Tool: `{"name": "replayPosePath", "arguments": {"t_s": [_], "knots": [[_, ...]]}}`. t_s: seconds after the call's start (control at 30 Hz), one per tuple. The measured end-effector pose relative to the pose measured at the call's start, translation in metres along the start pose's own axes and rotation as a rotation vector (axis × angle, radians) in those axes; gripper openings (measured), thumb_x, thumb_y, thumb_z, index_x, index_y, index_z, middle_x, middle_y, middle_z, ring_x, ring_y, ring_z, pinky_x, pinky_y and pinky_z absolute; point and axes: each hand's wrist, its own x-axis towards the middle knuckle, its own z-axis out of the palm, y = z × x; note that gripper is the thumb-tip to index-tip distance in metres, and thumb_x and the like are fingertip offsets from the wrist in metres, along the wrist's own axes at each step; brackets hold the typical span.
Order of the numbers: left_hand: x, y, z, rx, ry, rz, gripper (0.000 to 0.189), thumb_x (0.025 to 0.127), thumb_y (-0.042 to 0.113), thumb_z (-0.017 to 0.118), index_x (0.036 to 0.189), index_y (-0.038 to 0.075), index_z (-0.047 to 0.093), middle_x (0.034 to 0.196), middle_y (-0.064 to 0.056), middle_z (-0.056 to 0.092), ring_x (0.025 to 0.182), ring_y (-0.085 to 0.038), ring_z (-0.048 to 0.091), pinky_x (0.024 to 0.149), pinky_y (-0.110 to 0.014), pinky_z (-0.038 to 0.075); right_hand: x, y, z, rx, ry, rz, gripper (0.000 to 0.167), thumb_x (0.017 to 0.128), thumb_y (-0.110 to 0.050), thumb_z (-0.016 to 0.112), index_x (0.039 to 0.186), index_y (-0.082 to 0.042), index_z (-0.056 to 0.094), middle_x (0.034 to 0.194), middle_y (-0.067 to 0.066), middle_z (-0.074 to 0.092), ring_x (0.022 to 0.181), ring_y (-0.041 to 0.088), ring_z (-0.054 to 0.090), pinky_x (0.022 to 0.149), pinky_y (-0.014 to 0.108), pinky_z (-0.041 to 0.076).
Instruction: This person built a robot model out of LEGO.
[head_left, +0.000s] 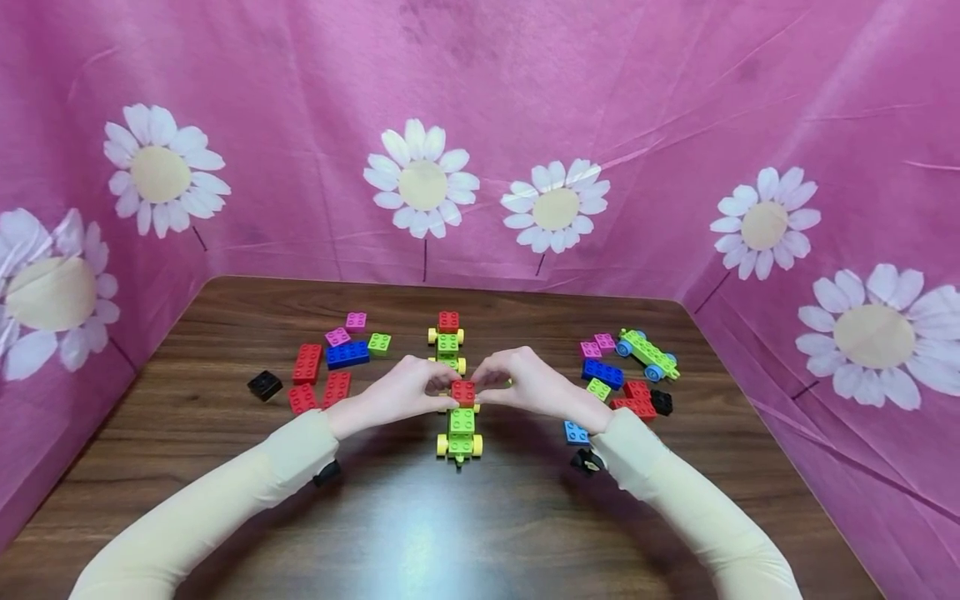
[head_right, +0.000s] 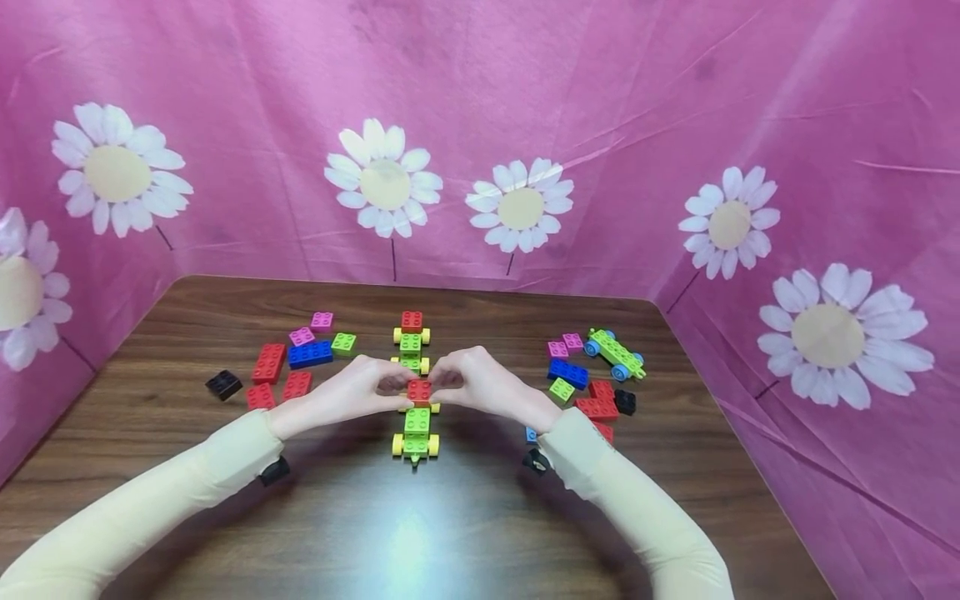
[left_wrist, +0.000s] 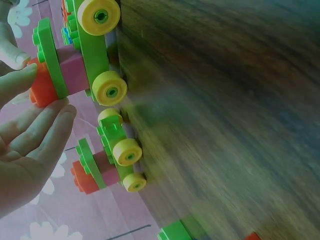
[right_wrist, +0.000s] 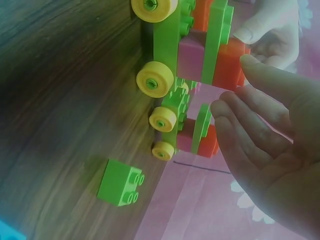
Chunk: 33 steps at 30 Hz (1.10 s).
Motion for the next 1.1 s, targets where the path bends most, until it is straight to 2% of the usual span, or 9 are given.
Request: {"name": "replayPosePath", "arguments": {"t_s": [0.2,0.33,0.47,0.6,0.83,0.93,1.1], "knots": [[0.008,-0.001,0.006,-0.01,0.015,0.015,0.032,0.087,0.02,0.076,0.112,0.001,0.071,0.101,-0.011,0.077,0.092,-0.023,0.074,0.081,-0.034,0.061,-0.007,0.003,-0.004,-0.005,-0.002,0.059,0.021,0.084,-0.019,0.079,0.104,-0.012,0.075,0.099,0.001,0.077,0.089,0.01,0.072,0.081,0.025,0.059],[0.013,-0.002,0.008,0.023,0.032,0.052,0.03,0.086,0.017,0.077,0.109,-0.001,0.071,0.099,-0.012,0.077,0.09,-0.023,0.074,0.079,-0.034,0.061,-0.014,0.008,-0.008,-0.001,0.009,0.082,0.024,0.084,-0.02,0.079,0.106,-0.01,0.075,0.101,0.004,0.077,0.089,0.014,0.071,0.079,0.032,0.061],[0.017,0.0,0.006,0.043,0.023,0.056,0.03,0.087,0.018,0.076,0.109,-0.001,0.07,0.101,-0.013,0.077,0.093,-0.024,0.074,0.081,-0.035,0.061,-0.028,0.017,-0.016,-0.023,0.026,0.094,0.026,0.084,-0.02,0.079,0.106,-0.007,0.074,0.102,0.009,0.076,0.089,0.02,0.071,0.079,0.039,0.061],[0.02,0.001,0.004,0.043,0.014,0.034,0.03,0.088,0.02,0.075,0.111,0.0,0.07,0.102,-0.012,0.077,0.093,-0.025,0.073,0.083,-0.037,0.06,-0.048,0.03,-0.022,-0.078,0.021,0.114,0.028,0.083,-0.02,0.08,0.105,-0.004,0.073,0.1,0.011,0.076,0.089,0.023,0.071,0.081,0.04,0.06],[0.023,-0.003,0.004,0.063,0.027,0.027,0.03,0.088,0.021,0.075,0.111,0.002,0.071,0.103,-0.011,0.077,0.094,-0.022,0.073,0.084,-0.036,0.06,-0.082,0.047,-0.027,-0.068,-0.087,0.203,0.032,0.079,-0.019,0.083,0.103,-0.002,0.072,0.096,0.011,0.074,0.083,0.021,0.07,0.073,0.032,0.061],[0.025,-0.006,0.004,0.064,0.03,0.03,0.03,0.088,0.021,0.075,0.111,0.002,0.071,0.104,-0.011,0.076,0.095,-0.021,0.073,0.085,-0.035,0.059,-0.09,0.05,-0.029,-0.072,-0.137,0.218,0.032,0.077,-0.018,0.085,0.1,-0.002,0.072,0.092,0.009,0.074,0.08,0.018,0.068,0.07,0.027,0.059],[0.028,-0.008,0.005,0.073,0.041,0.037,0.029,0.088,0.021,0.075,0.11,0.002,0.071,0.102,-0.011,0.077,0.095,-0.02,0.073,0.084,-0.035,0.06,-0.096,0.052,-0.032,-0.137,-0.234,0.252,0.034,0.074,-0.022,0.087,0.099,-0.005,0.072,0.09,0.005,0.071,0.079,0.013,0.063,0.067,0.019,0.051]]}}
